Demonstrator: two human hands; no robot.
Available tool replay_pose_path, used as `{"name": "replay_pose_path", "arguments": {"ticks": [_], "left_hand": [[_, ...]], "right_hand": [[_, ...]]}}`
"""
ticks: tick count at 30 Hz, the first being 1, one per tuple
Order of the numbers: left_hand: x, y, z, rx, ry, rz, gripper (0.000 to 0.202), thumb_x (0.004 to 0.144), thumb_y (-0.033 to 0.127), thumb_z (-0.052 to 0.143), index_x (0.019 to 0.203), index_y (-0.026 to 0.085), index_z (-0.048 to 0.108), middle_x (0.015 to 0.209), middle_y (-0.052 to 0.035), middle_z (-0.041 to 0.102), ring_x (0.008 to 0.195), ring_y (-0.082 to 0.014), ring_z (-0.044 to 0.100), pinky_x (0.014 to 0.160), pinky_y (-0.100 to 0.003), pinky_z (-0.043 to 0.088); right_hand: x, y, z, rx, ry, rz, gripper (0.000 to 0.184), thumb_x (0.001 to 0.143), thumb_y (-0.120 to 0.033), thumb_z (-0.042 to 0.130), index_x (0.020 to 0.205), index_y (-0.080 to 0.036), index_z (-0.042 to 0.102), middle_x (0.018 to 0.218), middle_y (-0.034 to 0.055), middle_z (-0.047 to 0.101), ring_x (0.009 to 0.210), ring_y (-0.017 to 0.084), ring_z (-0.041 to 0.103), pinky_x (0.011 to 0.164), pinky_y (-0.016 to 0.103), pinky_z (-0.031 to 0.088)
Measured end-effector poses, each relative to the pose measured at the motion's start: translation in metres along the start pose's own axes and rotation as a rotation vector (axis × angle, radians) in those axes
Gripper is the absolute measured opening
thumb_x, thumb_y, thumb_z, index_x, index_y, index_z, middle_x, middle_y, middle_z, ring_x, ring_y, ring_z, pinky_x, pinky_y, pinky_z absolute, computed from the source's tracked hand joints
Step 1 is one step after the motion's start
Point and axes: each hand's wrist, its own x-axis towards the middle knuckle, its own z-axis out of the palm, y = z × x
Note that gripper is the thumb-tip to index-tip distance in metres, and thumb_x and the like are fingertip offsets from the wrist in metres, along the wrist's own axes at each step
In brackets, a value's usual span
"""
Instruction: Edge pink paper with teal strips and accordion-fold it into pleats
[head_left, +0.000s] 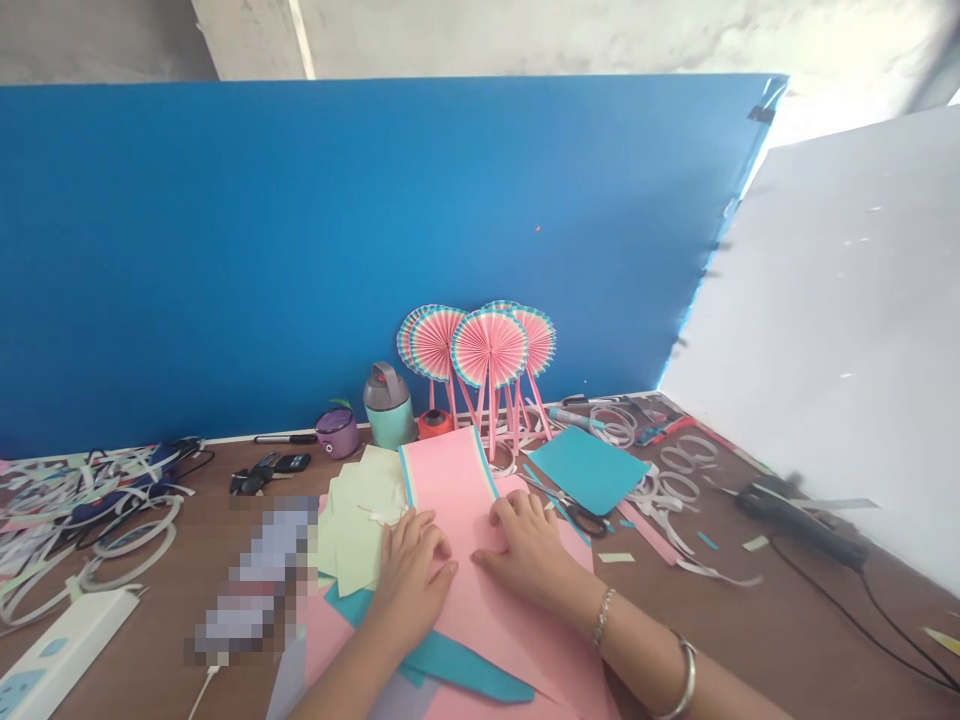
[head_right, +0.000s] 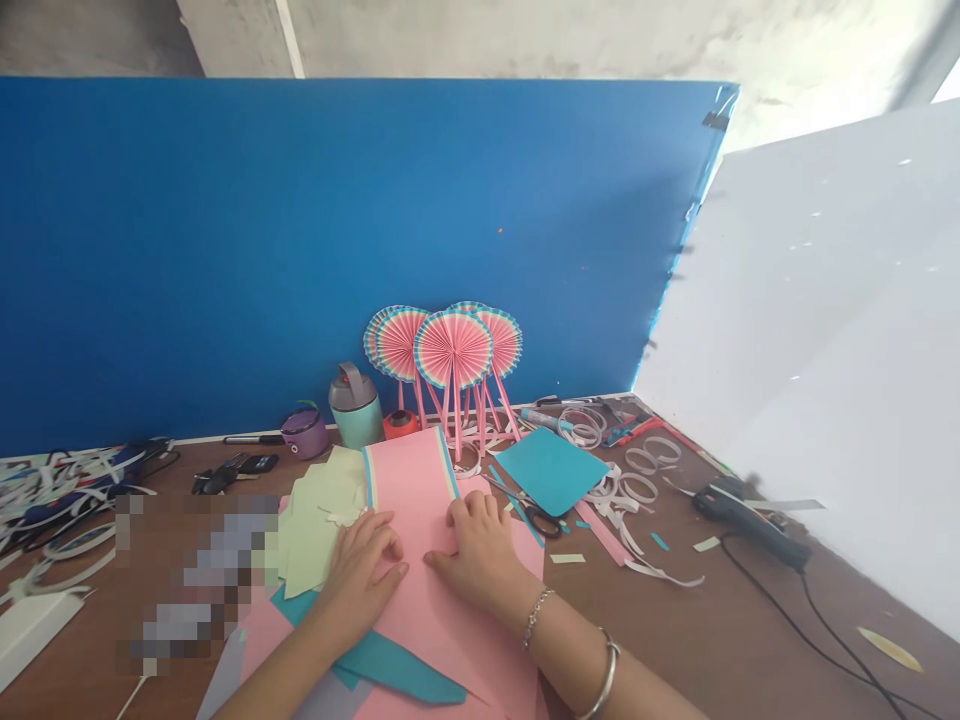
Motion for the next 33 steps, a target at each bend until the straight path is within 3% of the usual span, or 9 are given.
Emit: {"name": "replay_pose_path", "arguments": {"ticks": [8,13,21,27,33], "left_hand": [[-0.002,-0.001,-0.004,-0.005,-0.080,-0.034,0.012,0.076,0.014,0.044,0.079,0.024,0.051,0.132,-0.0033,0.047,0.134,-0.0269,0.025,0.108,-0.056,0.017],[-0.004,-0.003,-0.006,0.021,-0.099,-0.058,0.012,0.077,0.015,0.043,0.081,0.024,0.051,0.138,-0.0038,0.042,0.138,-0.0273,0.018,0.109,-0.057,0.012],[-0.007,-0.010,-0.013,0.043,-0.164,-0.133,0.014,0.077,0.015,0.042,0.086,0.023,0.049,0.150,-0.0048,0.026,0.141,-0.0275,0.004,0.110,-0.057,0.007],[-0.005,-0.024,-0.020,0.023,-0.203,-0.073,0.022,0.073,0.009,0.040,0.088,0.023,0.049,0.149,-0.0069,0.028,0.140,-0.0299,0.010,0.108,-0.060,0.015],[-0.004,-0.032,-0.023,0.002,-0.125,-0.043,0.042,0.062,0.000,0.037,0.091,0.024,0.056,0.145,-0.0032,0.035,0.138,-0.0287,0.018,0.104,-0.058,0.030]], "right_hand": [[0.007,0.018,-0.018,0.019,-0.111,0.121,0.038,0.066,-0.044,0.066,0.094,-0.023,0.051,0.105,0.0063,0.049,0.103,0.027,0.043,0.081,0.035,0.030],[0.012,0.030,-0.016,0.032,-0.144,0.211,0.044,0.063,-0.043,0.067,0.100,-0.025,0.052,0.115,0.0078,0.047,0.112,0.028,0.039,0.085,0.038,0.030],[0.017,0.045,-0.012,0.063,-0.160,0.231,0.042,0.061,-0.039,0.068,0.099,-0.027,0.054,0.118,0.0057,0.047,0.111,0.027,0.040,0.085,0.039,0.031],[0.017,0.050,-0.016,0.062,-0.151,0.199,0.038,0.062,-0.038,0.066,0.096,-0.026,0.054,0.116,0.0055,0.048,0.107,0.027,0.042,0.082,0.038,0.032],[0.017,0.048,-0.020,0.027,-0.160,0.193,0.038,0.062,-0.040,0.067,0.094,-0.026,0.054,0.114,0.0054,0.048,0.105,0.027,0.043,0.079,0.036,0.033]]}}
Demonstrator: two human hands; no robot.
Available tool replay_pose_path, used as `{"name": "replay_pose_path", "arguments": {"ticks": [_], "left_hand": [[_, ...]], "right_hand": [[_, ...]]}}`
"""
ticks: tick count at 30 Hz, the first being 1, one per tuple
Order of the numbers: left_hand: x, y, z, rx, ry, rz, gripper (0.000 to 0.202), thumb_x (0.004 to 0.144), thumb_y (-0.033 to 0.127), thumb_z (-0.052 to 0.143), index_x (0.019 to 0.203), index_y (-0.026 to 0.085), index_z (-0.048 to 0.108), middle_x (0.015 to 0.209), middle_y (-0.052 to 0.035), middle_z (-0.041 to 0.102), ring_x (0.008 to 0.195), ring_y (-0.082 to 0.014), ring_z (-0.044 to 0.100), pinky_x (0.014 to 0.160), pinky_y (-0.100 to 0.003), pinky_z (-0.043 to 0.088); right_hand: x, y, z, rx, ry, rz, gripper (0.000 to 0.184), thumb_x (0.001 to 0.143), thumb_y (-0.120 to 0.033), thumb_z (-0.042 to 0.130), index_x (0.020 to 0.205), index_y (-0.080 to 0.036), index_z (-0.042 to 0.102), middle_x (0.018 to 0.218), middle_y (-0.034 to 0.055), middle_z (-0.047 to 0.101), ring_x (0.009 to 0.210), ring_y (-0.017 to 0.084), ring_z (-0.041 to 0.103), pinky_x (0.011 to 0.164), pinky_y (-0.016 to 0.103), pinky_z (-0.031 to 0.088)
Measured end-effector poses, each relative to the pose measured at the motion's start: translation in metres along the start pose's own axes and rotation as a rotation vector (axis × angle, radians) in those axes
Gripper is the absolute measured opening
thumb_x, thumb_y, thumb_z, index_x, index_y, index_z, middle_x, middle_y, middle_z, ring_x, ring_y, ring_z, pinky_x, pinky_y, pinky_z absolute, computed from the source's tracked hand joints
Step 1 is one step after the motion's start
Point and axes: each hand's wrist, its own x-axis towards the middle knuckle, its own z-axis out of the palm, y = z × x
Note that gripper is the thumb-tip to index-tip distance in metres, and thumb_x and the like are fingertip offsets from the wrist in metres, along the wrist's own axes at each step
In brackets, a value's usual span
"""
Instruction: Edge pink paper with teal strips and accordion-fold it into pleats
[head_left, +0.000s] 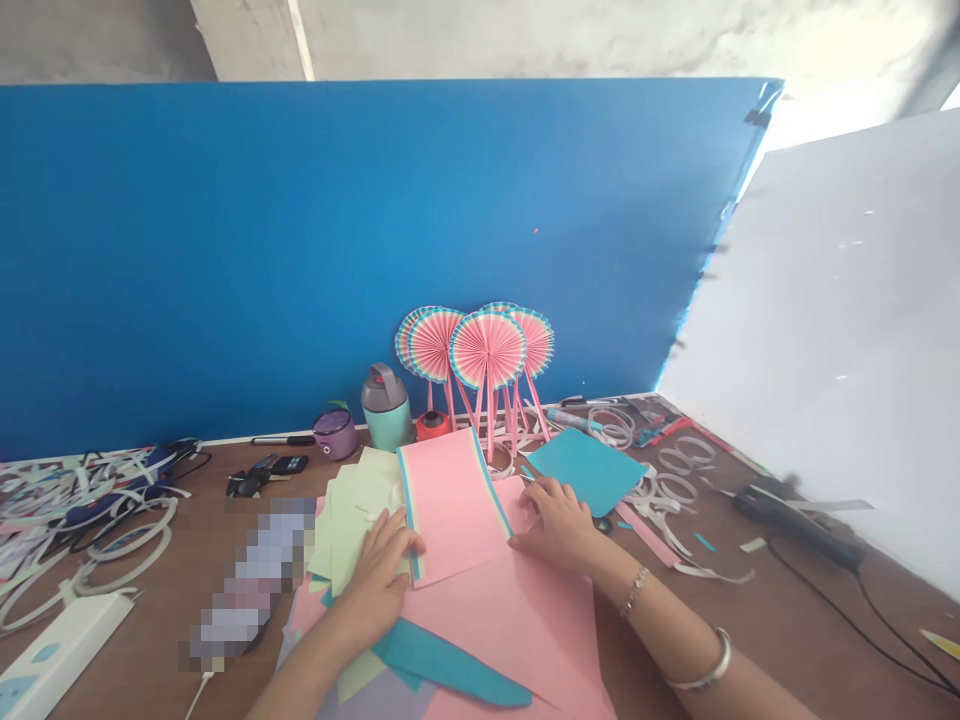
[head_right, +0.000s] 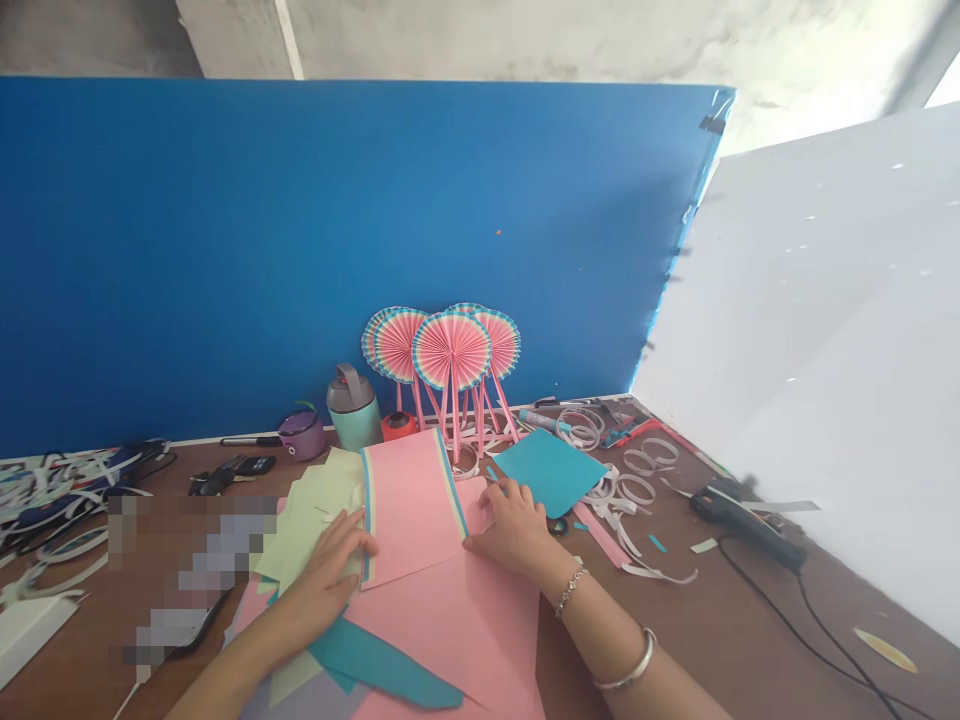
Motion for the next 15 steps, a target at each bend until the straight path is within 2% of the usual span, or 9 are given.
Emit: {"name": "replay_pose_path", "arguments": {"ticks": [2,4,6,8,11,15], "left_hand": [[-0.002,0.009,-0.003,0.016,0.093,0.006,0.050,0.061,-0.002,0.035,0.096,0.024,0.058,0.143,-0.0034,0.037,0.138,-0.0271,0.019,0.106,-0.054,0.030],[-0.005,0.022,-0.004,0.071,0.156,0.119,0.052,0.066,-0.001,0.036,0.103,0.026,0.061,0.142,-0.0019,0.039,0.137,-0.0264,0.021,0.109,-0.053,0.026],[-0.009,0.032,-0.003,0.137,0.124,0.266,0.053,0.072,0.004,0.040,0.113,0.032,0.059,0.142,-0.0001,0.038,0.136,-0.0272,0.023,0.111,-0.055,0.021],[-0.012,0.039,-0.001,0.184,0.041,0.356,0.053,0.077,0.009,0.043,0.122,0.036,0.055,0.145,0.0008,0.035,0.136,-0.0280,0.023,0.111,-0.057,0.017],[-0.014,0.040,-0.002,0.209,-0.030,0.398,0.048,0.083,0.016,0.043,0.125,0.038,0.052,0.149,0.0027,0.029,0.139,-0.0275,0.018,0.112,-0.057,0.015],[-0.014,0.032,-0.015,0.186,-0.050,0.399,0.037,0.086,0.023,0.046,0.116,0.039,0.059,0.149,0.0060,0.030,0.139,-0.0264,0.019,0.113,-0.055,0.013]], "right_hand": [[0.000,-0.001,0.001,-0.002,0.005,0.004,0.038,0.061,-0.039,0.067,0.095,-0.026,0.055,0.114,0.0054,0.049,0.105,0.027,0.043,0.078,0.036,0.033],[0.001,-0.001,0.002,-0.006,0.018,0.005,0.037,0.061,-0.038,0.067,0.095,-0.026,0.055,0.113,0.0055,0.049,0.105,0.027,0.044,0.078,0.035,0.033],[0.001,-0.001,0.002,-0.009,0.021,0.005,0.038,0.061,-0.038,0.067,0.095,-0.025,0.055,0.114,0.0056,0.049,0.105,0.027,0.043,0.078,0.035,0.033],[0.001,-0.001,0.001,-0.006,0.016,0.002,0.038,0.062,-0.039,0.067,0.095,-0.025,0.055,0.115,0.0057,0.049,0.106,0.027,0.043,0.078,0.036,0.033],[0.001,-0.001,-0.001,-0.005,0.005,-0.004,0.038,0.062,-0.040,0.067,0.095,-0.024,0.055,0.117,0.0064,0.049,0.106,0.027,0.043,0.079,0.037,0.032],[-0.001,-0.002,-0.003,-0.011,-0.003,-0.009,0.038,0.063,-0.040,0.067,0.095,-0.024,0.055,0.115,0.0068,0.050,0.105,0.027,0.044,0.078,0.036,0.032]]}}
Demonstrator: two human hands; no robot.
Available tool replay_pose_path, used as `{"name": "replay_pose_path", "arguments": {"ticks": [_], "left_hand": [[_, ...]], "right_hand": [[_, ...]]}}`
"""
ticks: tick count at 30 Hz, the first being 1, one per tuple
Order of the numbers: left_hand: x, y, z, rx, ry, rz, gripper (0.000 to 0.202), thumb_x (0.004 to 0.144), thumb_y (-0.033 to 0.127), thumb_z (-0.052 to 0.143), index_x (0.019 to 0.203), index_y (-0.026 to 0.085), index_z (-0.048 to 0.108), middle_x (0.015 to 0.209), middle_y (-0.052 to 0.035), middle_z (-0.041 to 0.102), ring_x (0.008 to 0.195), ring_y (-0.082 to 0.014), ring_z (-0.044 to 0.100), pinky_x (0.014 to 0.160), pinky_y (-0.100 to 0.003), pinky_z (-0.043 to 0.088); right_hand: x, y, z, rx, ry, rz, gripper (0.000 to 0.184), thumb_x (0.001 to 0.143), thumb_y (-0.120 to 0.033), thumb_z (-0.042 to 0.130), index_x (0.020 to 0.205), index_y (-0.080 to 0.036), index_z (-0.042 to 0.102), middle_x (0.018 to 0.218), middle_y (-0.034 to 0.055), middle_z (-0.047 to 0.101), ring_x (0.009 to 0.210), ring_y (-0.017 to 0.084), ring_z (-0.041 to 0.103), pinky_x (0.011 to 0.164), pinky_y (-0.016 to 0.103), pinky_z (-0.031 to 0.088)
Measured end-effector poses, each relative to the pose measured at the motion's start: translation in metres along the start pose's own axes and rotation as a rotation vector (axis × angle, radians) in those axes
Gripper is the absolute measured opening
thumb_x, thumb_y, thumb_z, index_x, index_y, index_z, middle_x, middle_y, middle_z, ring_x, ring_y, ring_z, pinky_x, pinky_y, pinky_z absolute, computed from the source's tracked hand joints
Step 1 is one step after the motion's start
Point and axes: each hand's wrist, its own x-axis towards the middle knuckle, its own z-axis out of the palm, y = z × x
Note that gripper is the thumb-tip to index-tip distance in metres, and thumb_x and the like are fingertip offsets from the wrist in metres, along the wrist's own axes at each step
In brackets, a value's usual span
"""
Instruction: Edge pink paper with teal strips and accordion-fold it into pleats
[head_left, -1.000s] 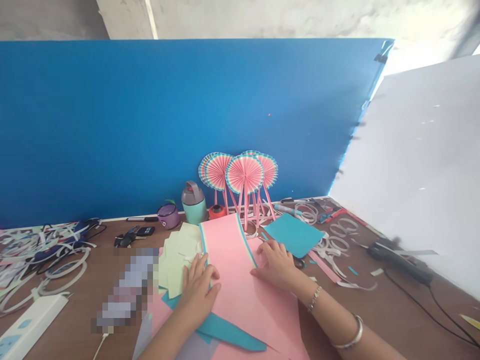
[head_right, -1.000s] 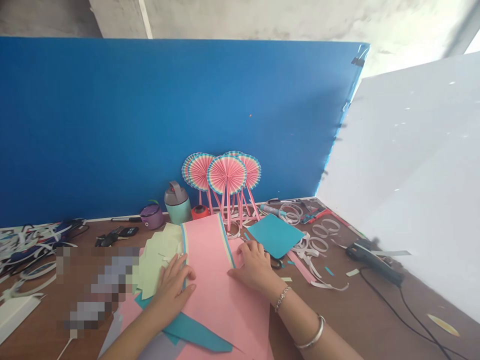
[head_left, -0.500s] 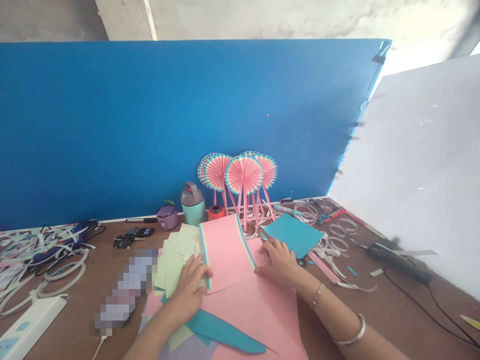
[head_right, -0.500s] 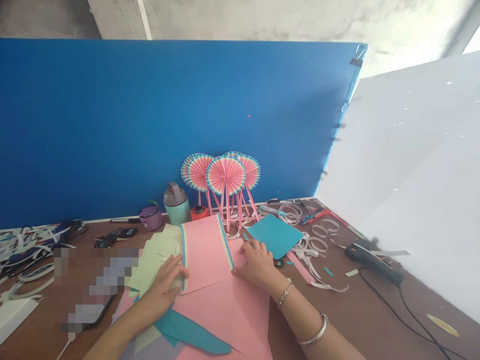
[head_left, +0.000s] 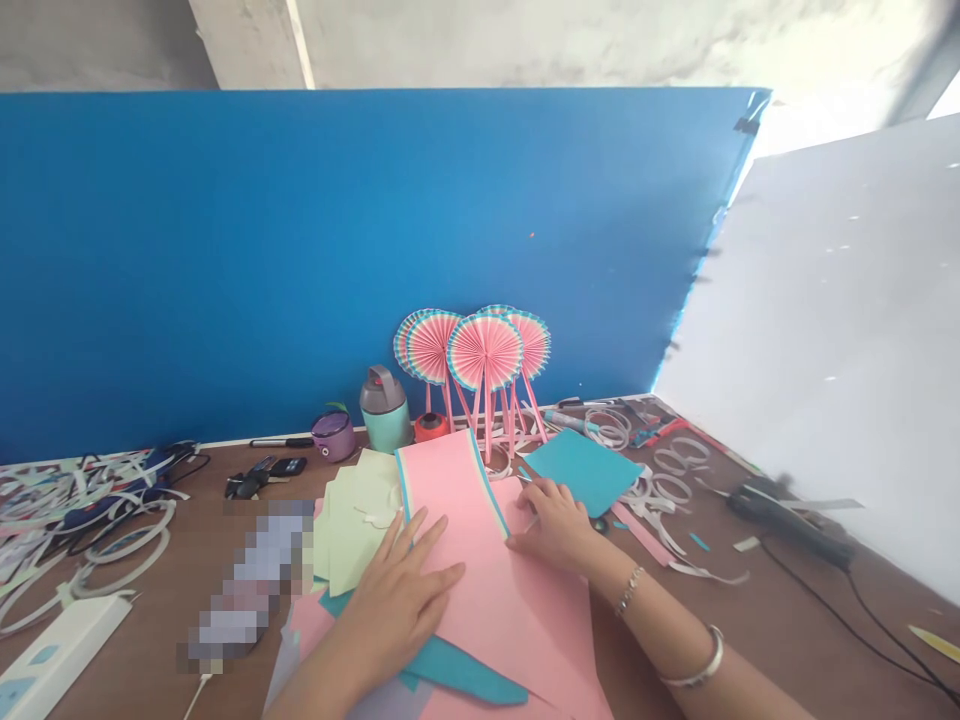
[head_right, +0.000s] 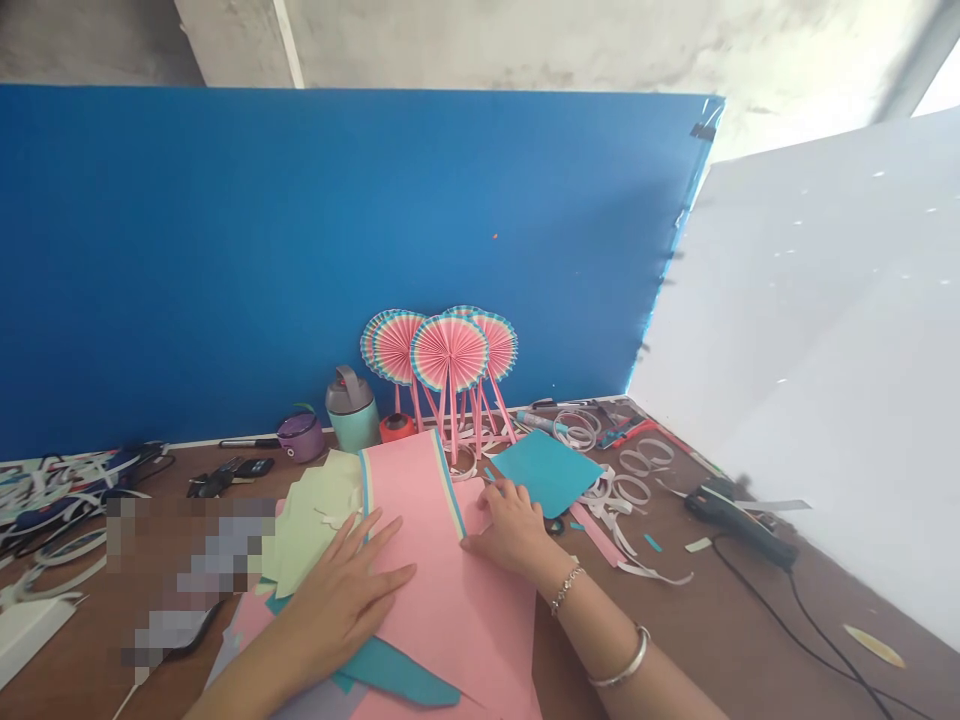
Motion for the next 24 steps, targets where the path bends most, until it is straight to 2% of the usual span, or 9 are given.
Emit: {"name": "replay_pose_path", "arguments": {"ticks": [7,9,11,12,14,16,17,21,24], "left_hand": [[-0.014,-0.025,-0.023,-0.101,-0.122,-0.106,0.024,0.082,0.029,0.052,0.093,0.039,0.071,0.147,0.0107,0.029,0.140,-0.0283,0.013,0.111,-0.059,0.012],[-0.013,-0.030,-0.025,-0.113,-0.109,-0.112,0.023,0.081,0.030,0.052,0.073,0.034,0.073,0.143,0.0112,0.037,0.139,-0.0281,0.018,0.111,-0.057,0.016],[-0.009,-0.032,-0.026,-0.076,-0.054,-0.135,0.032,0.081,0.029,0.051,0.054,0.030,0.070,0.137,0.0097,0.048,0.136,-0.0267,0.028,0.112,-0.054,0.019],[-0.007,-0.030,-0.026,-0.053,-0.022,-0.148,0.033,0.080,0.028,0.051,0.053,0.030,0.069,0.133,0.0082,0.052,0.133,-0.0258,0.032,0.112,-0.053,0.020],[-0.004,-0.026,-0.024,-0.032,0.021,-0.144,0.027,0.079,0.024,0.051,0.068,0.033,0.073,0.132,0.0063,0.053,0.131,-0.0243,0.036,0.112,-0.052,0.021],[-0.004,-0.021,-0.021,-0.056,0.009,-0.089,0.029,0.079,0.022,0.051,0.088,0.038,0.072,0.138,0.0074,0.047,0.133,-0.0241,0.033,0.112,-0.052,0.020],[-0.005,-0.020,-0.020,-0.075,-0.010,-0.058,0.031,0.079,0.021,0.051,0.091,0.039,0.072,0.140,0.0085,0.044,0.134,-0.0245,0.031,0.112,-0.053,0.019],[-0.007,-0.024,-0.018,-0.136,-0.065,-0.058,0.029,0.077,0.019,0.053,0.087,0.039,0.072,0.141,0.0087,0.042,0.137,-0.0275,0.025,0.112,-0.056,0.018],[-0.004,-0.029,-0.018,-0.165,-0.030,-0.121,0.023,0.076,0.020,0.052,0.076,0.032,0.072,0.128,0.0018,0.055,0.129,-0.0262,0.038,0.109,-0.051,0.027]], "right_hand": [[0.002,0.002,0.003,-0.008,0.010,-0.002,0.039,0.061,-0.042,0.068,0.095,-0.025,0.055,0.115,0.0061,0.050,0.105,0.027,0.044,0.078,0.036,0.034],[0.003,0.003,0.004,-0.005,0.015,-0.001,0.040,0.061,-0.042,0.067,0.094,-0.025,0.055,0.115,0.0061,0.050,0.105,0.027,0.044,0.078,0.036,0.034],[0.004,0.003,0.006,-0.005,0.022,0.006,0.040,0.060,-0.041,0.067,0.094,-0.024,0.054,0.114,0.0062,0.050,0.104,0.027,0.044,0.079,0.037,0.034],[0.004,0.003,0.007,-0.007,0.024,0.011,0.039,0.060,-0.041,0.067,0.094,-0.024,0.054,0.114,0.0062,0.050,0.104,0.027,0.044,0.079,0.038,0.034],[0.005,0.003,0.007,-0.009,0.027,0.018,0.039,0.060,-0.040,0.067,0.093,-0.024,0.054,0.114,0.0064,0.050,0.105,0.027,0.044,0.080,0.039,0.034],[0.004,0.003,0.006,-0.001,0.024,0.016,0.038,0.060,-0.039,0.066,0.093,-0.024,0.054,0.115,0.0066,0.049,0.106,0.027,0.043,0.081,0.039,0.033],[0.004,0.003,0.005,0.006,0.021,0.011,0.038,0.060,-0.039,0.066,0.093,-0.024,0.054,0.115,0.0067,0.049,0.106,0.027,0.043,0.080,0.039,0.033],[0.002,0.001,0.001,0.017,0.000,-0.004,0.038,0.062,-0.040,0.064,0.095,-0.024,0.054,0.115,0.0069,0.050,0.106,0.027,0.043,0.079,0.038,0.034],[0.002,0.001,0.002,-0.002,-0.003,0.010,0.038,0.062,-0.040,0.065,0.094,-0.024,0.054,0.114,0.0068,0.050,0.105,0.027,0.043,0.079,0.037,0.033]]}}
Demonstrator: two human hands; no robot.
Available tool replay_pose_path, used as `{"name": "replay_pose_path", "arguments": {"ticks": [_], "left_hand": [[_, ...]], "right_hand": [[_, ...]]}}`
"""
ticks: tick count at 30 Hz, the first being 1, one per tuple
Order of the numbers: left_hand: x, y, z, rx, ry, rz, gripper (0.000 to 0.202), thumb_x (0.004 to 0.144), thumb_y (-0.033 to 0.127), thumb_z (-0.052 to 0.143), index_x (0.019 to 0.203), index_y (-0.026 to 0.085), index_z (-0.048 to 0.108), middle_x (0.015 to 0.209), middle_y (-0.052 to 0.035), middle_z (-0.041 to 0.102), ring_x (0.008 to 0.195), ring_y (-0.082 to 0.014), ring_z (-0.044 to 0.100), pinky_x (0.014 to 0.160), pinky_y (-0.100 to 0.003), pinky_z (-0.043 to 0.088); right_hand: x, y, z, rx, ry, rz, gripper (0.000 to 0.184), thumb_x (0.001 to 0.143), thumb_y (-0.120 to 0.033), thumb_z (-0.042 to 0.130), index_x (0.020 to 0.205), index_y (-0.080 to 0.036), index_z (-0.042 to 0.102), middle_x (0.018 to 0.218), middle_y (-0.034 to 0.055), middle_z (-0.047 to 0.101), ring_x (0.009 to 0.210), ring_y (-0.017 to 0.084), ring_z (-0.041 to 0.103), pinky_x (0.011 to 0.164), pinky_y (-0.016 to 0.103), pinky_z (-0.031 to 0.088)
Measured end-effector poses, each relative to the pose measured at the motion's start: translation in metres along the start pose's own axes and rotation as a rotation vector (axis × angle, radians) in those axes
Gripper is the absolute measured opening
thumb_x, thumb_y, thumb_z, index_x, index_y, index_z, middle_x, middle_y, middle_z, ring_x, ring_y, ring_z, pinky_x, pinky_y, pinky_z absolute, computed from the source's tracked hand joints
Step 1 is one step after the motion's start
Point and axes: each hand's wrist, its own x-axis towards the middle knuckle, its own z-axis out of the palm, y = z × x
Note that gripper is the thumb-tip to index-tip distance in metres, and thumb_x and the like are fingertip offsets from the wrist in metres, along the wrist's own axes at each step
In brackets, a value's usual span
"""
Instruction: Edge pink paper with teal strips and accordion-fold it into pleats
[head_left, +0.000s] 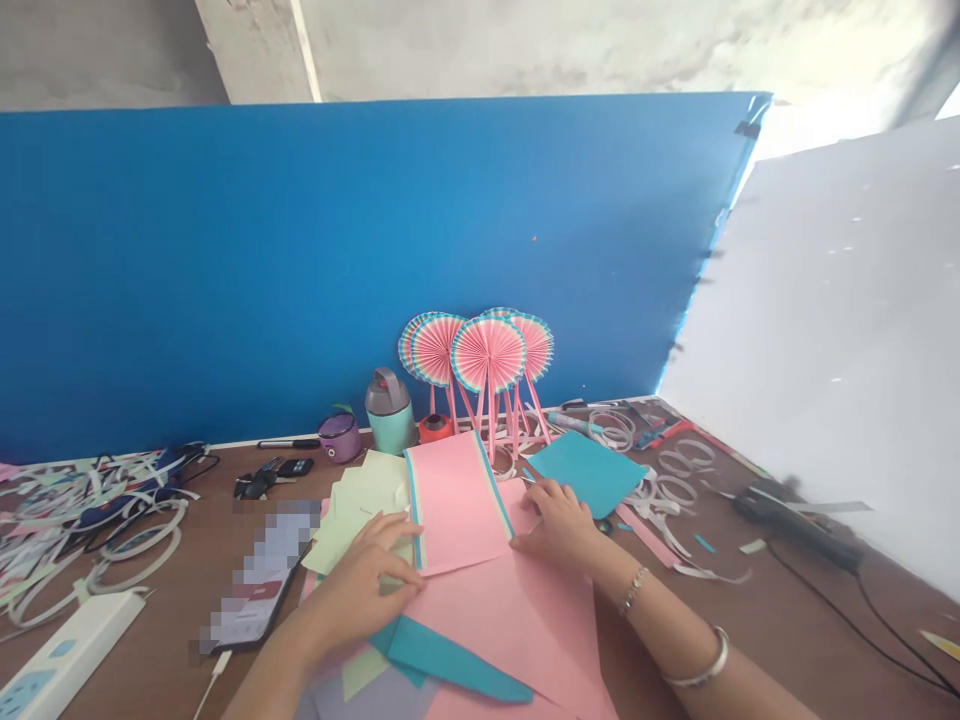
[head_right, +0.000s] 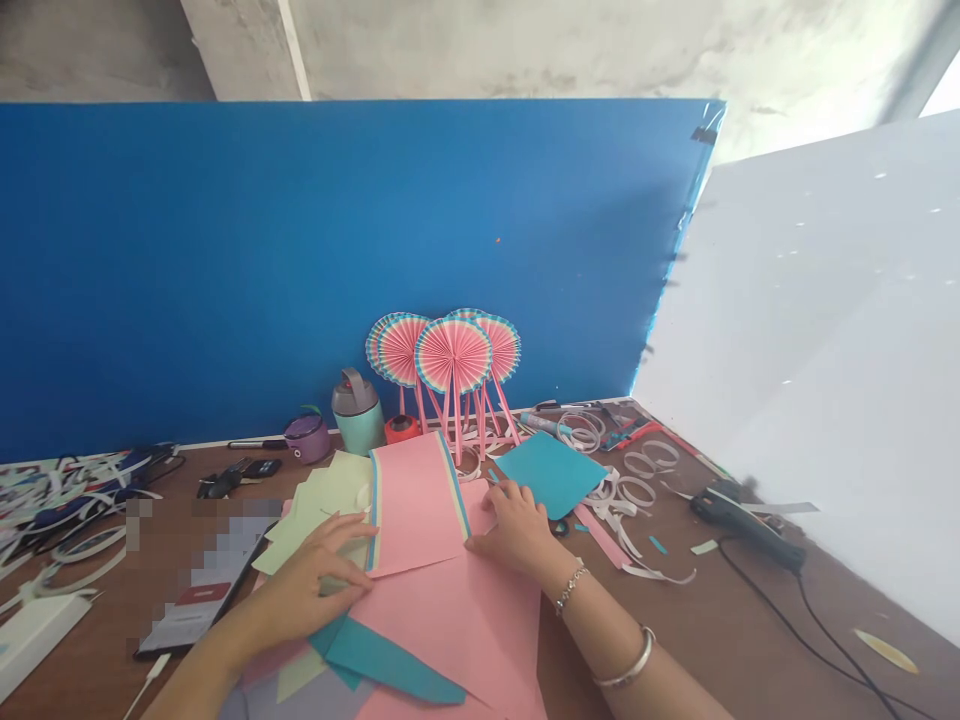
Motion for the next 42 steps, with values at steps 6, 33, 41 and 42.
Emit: {"name": "replay_pose_path", "arguments": {"ticks": [6,33,41,42], "left_hand": [[0.009,0.005,0.021,0.014,0.185,-0.092,0.005,0.078,0.020,0.048,0.078,0.023,0.052,0.118,-0.0055,0.055,0.127,-0.0236,0.037,0.104,-0.047,0.036],[0.014,-0.016,0.030,-0.039,0.491,-0.062,0.031,0.089,0.020,0.029,0.106,0.022,0.055,0.116,-0.0082,0.059,0.118,-0.0227,0.047,0.098,-0.045,0.042],[0.010,0.007,0.026,-0.057,0.644,-0.060,0.006,0.083,0.020,0.042,0.081,0.021,0.048,0.080,-0.0028,0.056,0.081,-0.0191,0.054,0.074,-0.034,0.045],[0.010,0.008,0.026,-0.053,0.630,-0.051,0.007,0.083,0.020,0.042,0.078,0.021,0.046,0.077,-0.0017,0.055,0.078,-0.0183,0.053,0.072,-0.033,0.044]], "right_hand": [[0.001,0.003,0.004,-0.013,0.015,-0.020,0.038,0.063,-0.041,0.066,0.095,-0.024,0.054,0.116,0.0072,0.048,0.106,0.027,0.042,0.079,0.037,0.033],[-0.021,-0.041,0.014,-0.327,0.073,-0.809,0.025,0.088,-0.011,0.041,0.069,-0.016,0.057,0.072,0.0060,0.057,0.069,0.016,0.044,0.061,0.032,0.026],[-0.019,-0.039,0.011,-0.269,0.061,-0.701,0.005,0.077,-0.018,0.053,0.075,-0.016,0.057,0.079,0.0044,0.057,0.071,0.015,0.047,0.059,0.029,0.029],[-0.019,-0.039,0.011,-0.279,0.062,-0.710,0.006,0.077,-0.017,0.053,0.074,-0.016,0.057,0.078,0.0045,0.057,0.071,0.015,0.046,0.059,0.029,0.028]]}}
